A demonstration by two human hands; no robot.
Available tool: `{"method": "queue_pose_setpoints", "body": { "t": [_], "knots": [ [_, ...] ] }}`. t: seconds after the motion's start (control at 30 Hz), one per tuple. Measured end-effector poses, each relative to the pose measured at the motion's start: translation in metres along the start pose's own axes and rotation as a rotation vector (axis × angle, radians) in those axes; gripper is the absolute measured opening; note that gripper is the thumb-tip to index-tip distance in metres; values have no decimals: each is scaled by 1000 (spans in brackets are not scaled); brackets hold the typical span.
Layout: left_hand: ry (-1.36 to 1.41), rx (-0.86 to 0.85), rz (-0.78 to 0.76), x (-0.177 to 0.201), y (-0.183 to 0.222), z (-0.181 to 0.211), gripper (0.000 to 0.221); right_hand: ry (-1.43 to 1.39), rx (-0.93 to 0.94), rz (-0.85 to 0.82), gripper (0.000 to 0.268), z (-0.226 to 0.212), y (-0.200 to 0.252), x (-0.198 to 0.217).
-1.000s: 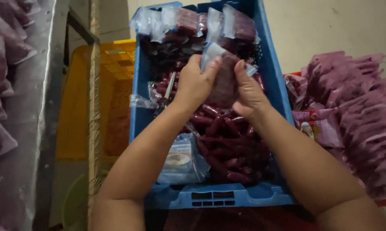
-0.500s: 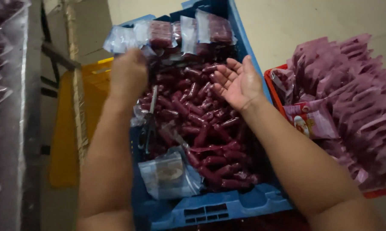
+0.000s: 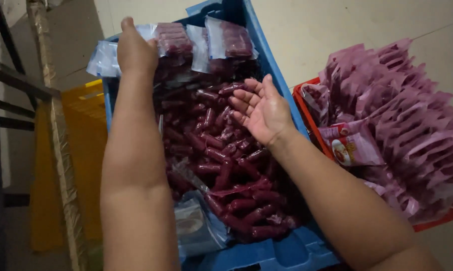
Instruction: Sorting vacuum-packed sausages and using scissors to separate individual sausages from a string in a production environment.
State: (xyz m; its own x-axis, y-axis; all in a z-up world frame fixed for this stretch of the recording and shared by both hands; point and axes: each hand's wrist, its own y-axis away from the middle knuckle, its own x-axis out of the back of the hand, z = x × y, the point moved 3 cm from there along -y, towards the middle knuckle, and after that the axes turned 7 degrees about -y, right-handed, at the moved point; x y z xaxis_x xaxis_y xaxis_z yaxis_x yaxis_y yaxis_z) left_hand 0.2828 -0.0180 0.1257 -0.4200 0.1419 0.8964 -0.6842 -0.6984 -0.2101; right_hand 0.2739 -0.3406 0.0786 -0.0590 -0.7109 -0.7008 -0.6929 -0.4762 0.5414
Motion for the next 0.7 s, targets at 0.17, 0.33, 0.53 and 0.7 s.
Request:
{"method": "queue_pose_setpoints", "body": {
  "t": [0.17,0.33,0.53,0.7],
  "knots": [
    [-132,-350,349,-10,-14,-61,37,66,-30,-96,49,5,-19,9],
    [-10,-393,214,45,70,-61,25,238,-18,-130,27,9,-6,-2],
    [-210,-296,-623,92,217,-17,15,496,-12,-295,18,17,18,-11],
    [-601,-282,-1014,82,302,-17,28,719,-28,-464,14,22,42,-21]
  ]
}}
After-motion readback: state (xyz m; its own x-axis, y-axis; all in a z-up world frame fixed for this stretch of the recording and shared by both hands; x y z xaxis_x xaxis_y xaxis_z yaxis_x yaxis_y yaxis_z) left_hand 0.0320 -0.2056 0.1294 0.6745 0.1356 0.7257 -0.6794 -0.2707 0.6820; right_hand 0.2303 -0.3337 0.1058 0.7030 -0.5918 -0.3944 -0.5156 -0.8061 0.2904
